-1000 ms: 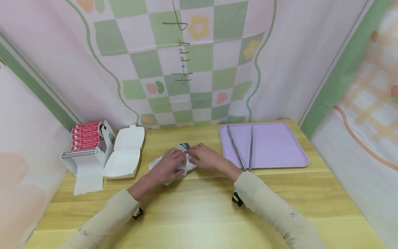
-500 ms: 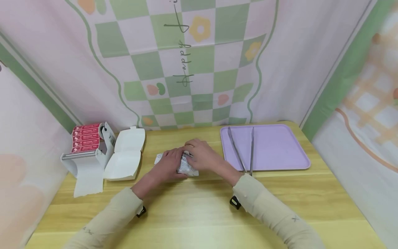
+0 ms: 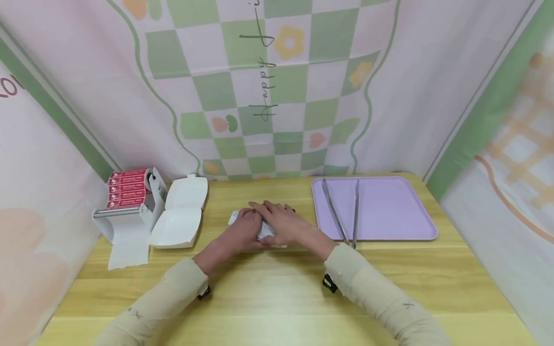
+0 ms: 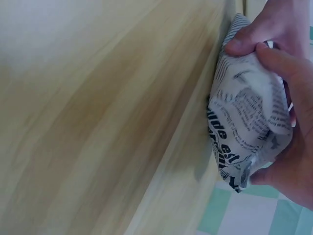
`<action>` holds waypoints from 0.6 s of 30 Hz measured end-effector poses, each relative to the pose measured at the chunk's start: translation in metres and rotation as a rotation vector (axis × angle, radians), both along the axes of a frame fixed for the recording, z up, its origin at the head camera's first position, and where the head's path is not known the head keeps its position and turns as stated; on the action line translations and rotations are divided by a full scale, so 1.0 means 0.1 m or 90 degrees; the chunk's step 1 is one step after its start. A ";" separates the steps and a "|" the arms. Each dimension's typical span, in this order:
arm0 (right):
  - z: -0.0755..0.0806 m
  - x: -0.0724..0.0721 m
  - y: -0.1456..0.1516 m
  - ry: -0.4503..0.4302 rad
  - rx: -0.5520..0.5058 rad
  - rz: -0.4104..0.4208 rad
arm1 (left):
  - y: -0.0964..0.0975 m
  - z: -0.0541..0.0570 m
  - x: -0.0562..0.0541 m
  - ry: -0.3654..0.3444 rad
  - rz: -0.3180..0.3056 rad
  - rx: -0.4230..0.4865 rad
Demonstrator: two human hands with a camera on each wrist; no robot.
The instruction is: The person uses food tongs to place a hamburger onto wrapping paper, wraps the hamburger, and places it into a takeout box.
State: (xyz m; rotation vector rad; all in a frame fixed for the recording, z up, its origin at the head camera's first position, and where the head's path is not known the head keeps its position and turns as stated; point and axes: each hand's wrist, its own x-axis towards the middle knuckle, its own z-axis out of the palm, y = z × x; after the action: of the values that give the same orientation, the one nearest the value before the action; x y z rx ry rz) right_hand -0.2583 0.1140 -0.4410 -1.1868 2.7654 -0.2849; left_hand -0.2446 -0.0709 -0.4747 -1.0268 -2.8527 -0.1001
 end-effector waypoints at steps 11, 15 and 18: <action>-0.09 -0.01 0.04 0.078 0.055 0.040 | -0.94 0.33 0.63 -0.063 0.066 0.247; -0.10 -0.04 0.07 0.069 0.079 0.049 | -1.62 0.39 0.89 -0.031 0.161 0.363; -0.10 -0.05 0.08 0.061 0.080 0.050 | -2.11 0.38 1.03 -0.025 0.314 0.409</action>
State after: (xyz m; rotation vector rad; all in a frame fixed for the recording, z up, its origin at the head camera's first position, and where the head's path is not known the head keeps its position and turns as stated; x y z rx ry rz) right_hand -0.2635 0.1216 -0.4505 -1.3050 2.7615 -0.0475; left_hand -0.1416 -0.2824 -0.4371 -0.1957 -2.6926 -0.9139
